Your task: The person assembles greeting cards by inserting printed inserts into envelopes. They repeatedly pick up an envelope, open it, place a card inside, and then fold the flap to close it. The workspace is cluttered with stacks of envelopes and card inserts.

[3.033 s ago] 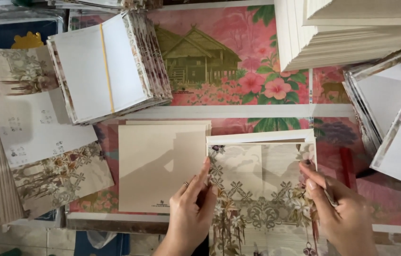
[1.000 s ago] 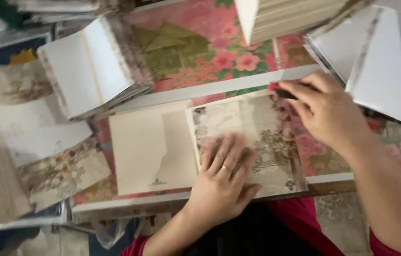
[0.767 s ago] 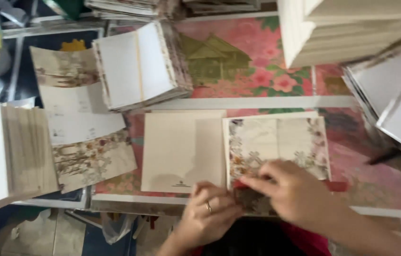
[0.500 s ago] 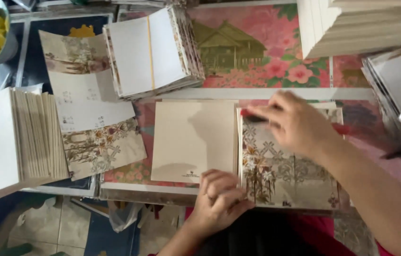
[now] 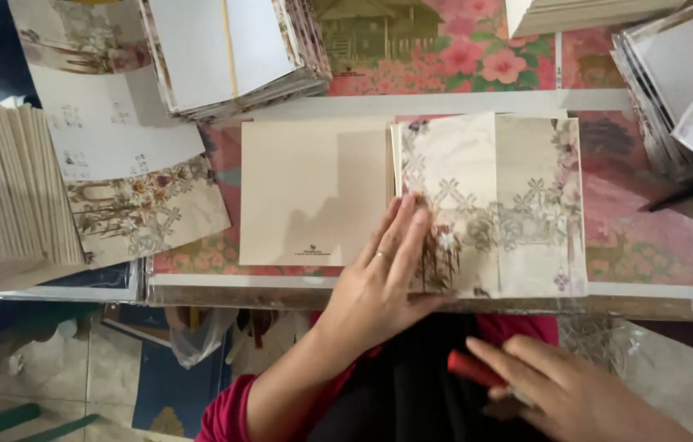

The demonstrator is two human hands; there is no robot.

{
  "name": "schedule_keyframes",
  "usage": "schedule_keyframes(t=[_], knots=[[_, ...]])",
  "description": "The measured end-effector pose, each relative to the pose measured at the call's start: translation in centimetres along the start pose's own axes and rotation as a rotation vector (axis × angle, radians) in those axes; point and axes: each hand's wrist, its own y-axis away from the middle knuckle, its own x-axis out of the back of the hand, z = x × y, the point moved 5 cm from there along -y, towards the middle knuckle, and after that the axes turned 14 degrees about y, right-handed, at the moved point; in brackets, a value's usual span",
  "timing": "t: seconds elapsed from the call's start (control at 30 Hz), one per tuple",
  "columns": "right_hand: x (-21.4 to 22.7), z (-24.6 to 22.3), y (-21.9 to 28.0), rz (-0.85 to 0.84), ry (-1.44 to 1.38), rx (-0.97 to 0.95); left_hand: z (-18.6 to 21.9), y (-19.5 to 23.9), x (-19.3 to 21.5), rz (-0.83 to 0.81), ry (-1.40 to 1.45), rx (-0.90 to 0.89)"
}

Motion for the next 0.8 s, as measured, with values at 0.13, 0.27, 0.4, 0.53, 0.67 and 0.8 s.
schedule_keyframes(t=[0.13, 0.27, 0.4, 0.53, 0.67, 0.8], knots=[[1.7, -1.2, -2.5, 0.392, 0.08, -0.065, -0.4, 1.4, 0.5, 0.108, -0.054, -0.09], [1.9, -0.6, -4.1, 0.611, 0.137, -0.281, -0.4, 2.7, 1.0, 0.337, -0.074, -0.069], [3.0, 1.8, -1.3, 0.532, 0.405, -0.677, -1.2, 4.1, 0.3, 0.402, -0.048, -0.012], [5.0, 4.8, 0.4, 0.591, 0.705, -0.963, -2.0, 4.0, 0.9, 0.405, 0.444, 0.103], [6.5, 0.0, -8.9, 0.407, 0.362, -0.686, -2.1, 3.2, 0.6, 0.302, 0.638, 0.129], [12.5, 2.8, -13.6, 0.371, 0.379, -0.665, -2.3, 3.3, 0.3, 0.266, 0.607, 0.114]])
